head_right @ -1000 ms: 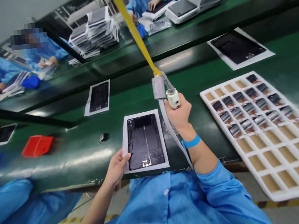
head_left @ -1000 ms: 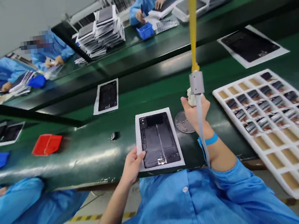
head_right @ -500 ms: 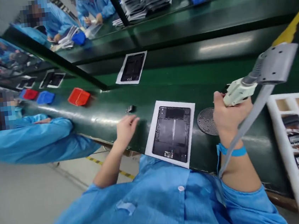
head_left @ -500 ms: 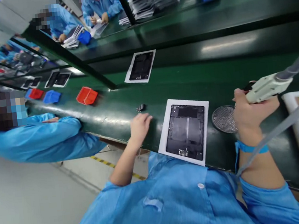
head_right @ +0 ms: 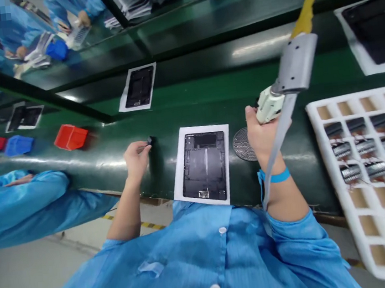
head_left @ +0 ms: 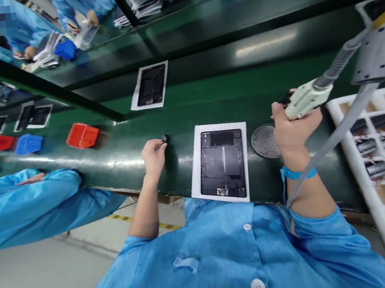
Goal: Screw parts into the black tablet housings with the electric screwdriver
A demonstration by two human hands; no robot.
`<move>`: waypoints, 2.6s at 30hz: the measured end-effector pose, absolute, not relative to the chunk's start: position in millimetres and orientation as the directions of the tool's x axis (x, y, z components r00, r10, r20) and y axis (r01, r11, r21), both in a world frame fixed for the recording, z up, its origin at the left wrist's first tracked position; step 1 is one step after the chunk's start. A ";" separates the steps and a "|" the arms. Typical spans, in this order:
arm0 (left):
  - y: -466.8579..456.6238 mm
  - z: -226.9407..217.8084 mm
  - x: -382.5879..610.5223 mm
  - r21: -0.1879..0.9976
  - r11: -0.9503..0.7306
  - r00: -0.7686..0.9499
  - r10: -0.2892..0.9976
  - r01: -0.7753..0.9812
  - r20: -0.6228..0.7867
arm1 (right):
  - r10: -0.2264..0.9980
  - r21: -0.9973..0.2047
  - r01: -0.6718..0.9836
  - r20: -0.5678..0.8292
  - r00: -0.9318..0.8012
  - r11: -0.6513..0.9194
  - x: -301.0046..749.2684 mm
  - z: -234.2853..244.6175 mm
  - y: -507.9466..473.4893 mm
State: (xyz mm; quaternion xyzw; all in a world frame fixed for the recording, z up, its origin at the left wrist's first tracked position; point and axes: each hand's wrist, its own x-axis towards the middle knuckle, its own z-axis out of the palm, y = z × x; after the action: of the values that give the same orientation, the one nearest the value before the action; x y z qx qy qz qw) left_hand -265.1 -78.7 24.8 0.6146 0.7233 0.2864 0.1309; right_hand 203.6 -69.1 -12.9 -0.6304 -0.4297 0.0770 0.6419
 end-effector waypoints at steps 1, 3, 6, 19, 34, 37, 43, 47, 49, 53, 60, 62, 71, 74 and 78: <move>-81.2 30.9 -264.0 0.586 0.092 -0.223 0.962 0.805 0.155 | 0.644 -0.875 0.448 0.451 0.619 0.183 202.2 -12.1 -68.8; -85.5 44.0 -257.7 0.609 0.090 -0.237 0.957 0.788 0.165 | 0.642 -0.874 0.453 0.451 0.620 0.176 199.2 -9.3 -68.3; -87.3 58.4 -229.7 0.711 0.015 -0.206 0.961 0.703 0.184 | 0.647 -0.873 0.445 0.459 0.609 0.199 195.4 -3.5 -68.2; -24.5 0.6 -25.8 0.771 -0.281 0.391 0.919 0.571 0.046 | 0.660 -0.874 0.441 0.455 0.598 0.203 195.6 0.7 -66.3; -11.2 -13.4 -32.7 0.687 -0.364 0.476 0.879 0.628 0.031 | 0.690 -0.863 0.460 0.463 0.557 0.208 189.1 3.5 -69.6; -9.6 -7.3 -31.6 0.645 -0.394 0.515 0.857 0.655 0.000 | 0.683 -0.870 0.438 0.463 0.564 0.227 187.6 2.4 -69.1; -15.8 -2.9 -32.8 0.559 -0.489 0.568 0.822 0.670 0.038 | 0.691 -0.888 0.401 0.435 0.578 0.224 187.8 -2.8 -66.2; -15.1 -9.4 -35.0 0.568 -0.515 0.587 0.807 0.643 0.067 | 0.691 -0.899 0.361 0.426 0.584 0.249 186.8 1.6 -67.7; -14.4 -13.3 -34.6 0.563 -0.512 0.575 0.815 0.649 0.078 | 0.712 -0.903 0.344 0.418 0.564 0.258 187.7 10.6 -71.8; -15.5 -18.2 -31.9 0.546 -0.524 0.567 0.817 0.654 0.105 | 0.751 -0.911 0.289 0.406 0.520 0.293 191.0 32.1 -81.0; -17.4 -18.7 -28.5 0.557 -0.541 0.578 0.806 0.631 0.129 | 0.645 -0.907 0.165 0.395 0.654 0.387 177.0 19.2 -70.4; -17.4 -19.0 -27.7 0.566 -0.547 0.581 0.801 0.617 0.142 | 0.661 -0.913 0.164 0.386 0.644 0.373 174.0 11.4 -66.9; -17.6 -26.1 -23.0 0.614 -0.547 0.577 0.798 0.569 0.176 | 0.716 -0.921 0.217 0.388 0.580 0.323 175.8 14.1 -71.8; -17.7 -27.8 -21.6 0.620 -0.547 0.575 0.798 0.562 0.182 | 0.708 -0.923 0.249 0.385 0.592 0.293 174.6 15.6 -71.5; -17.8 -27.5 -20.7 0.626 -0.547 0.576 0.796 0.556 0.183 | 0.678 -0.919 0.267 0.394 0.621 0.290 173.1 12.9 -70.1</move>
State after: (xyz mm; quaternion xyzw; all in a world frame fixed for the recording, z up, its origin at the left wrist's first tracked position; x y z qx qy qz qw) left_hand -20.7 -17.8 -27.5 0.8486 0.3983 0.2305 0.2609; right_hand 173.1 -70.1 12.9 -0.5768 -0.4093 0.1488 0.6911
